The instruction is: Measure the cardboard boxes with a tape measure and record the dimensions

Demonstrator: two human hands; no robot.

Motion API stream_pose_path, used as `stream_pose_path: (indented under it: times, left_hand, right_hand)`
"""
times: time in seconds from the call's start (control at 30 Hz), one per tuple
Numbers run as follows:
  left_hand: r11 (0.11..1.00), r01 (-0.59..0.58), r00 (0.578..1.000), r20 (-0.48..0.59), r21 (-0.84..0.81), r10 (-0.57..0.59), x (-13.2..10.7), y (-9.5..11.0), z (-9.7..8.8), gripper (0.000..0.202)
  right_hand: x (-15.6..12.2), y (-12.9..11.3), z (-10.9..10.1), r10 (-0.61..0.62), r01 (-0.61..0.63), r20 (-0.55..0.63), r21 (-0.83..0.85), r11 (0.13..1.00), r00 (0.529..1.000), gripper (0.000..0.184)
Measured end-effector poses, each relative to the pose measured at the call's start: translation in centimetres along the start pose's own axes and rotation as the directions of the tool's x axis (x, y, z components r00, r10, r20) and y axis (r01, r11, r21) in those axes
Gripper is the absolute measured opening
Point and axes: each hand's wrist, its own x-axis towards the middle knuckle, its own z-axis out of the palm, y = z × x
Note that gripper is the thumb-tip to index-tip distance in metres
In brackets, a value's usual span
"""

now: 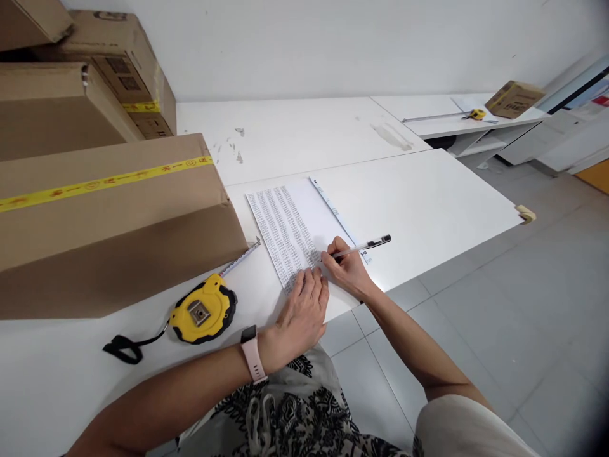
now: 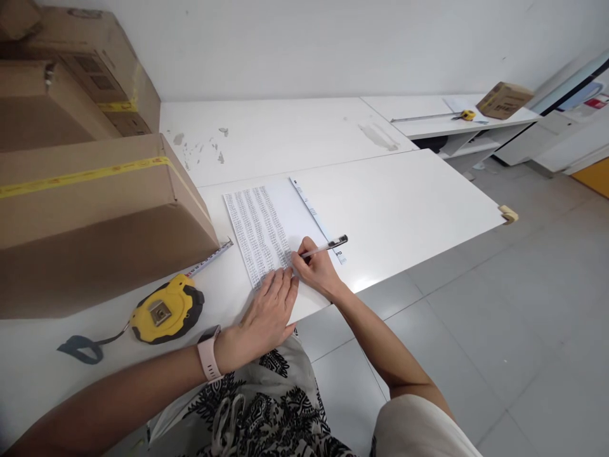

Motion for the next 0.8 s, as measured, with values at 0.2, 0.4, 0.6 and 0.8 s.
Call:
stream_pose_path:
  times: [0.2,0.4,0.6,0.8]
  left_hand:
    - [1.0,0.0,1.0,0.024,-0.012,0.001,0.07,-0.11,-0.31,0.082]
    - [1.0,0.002,1.0,-0.007,-0.007,-0.002,0.0,0.1,0.35,0.085]
    - [1.0,0.006,1.0,-0.01,-0.001,-0.006,-0.01,0.15,0.31,0.084]
    - [1.0,0.015,1.0,-0.019,-0.015,-0.015,-0.1,0.22,0.61,0.085]
  right_hand:
    - [-0.01,0.07,0.08,0.004,-0.004,0.006,-0.009,1.0,1.0,0.028]
    - [0.02,-0.05,0.15,0.009,-0.009,0.005,-0.011,1.0,1.0,0.026]
    - [0.01,-0.26,0.04,0.002,-0.002,0.009,-0.017,1.0,1.0,0.027]
    - [0.08,-0.29,-0.09,0.015,-0.016,-0.006,-0.021,1.0,1.0,0.027]
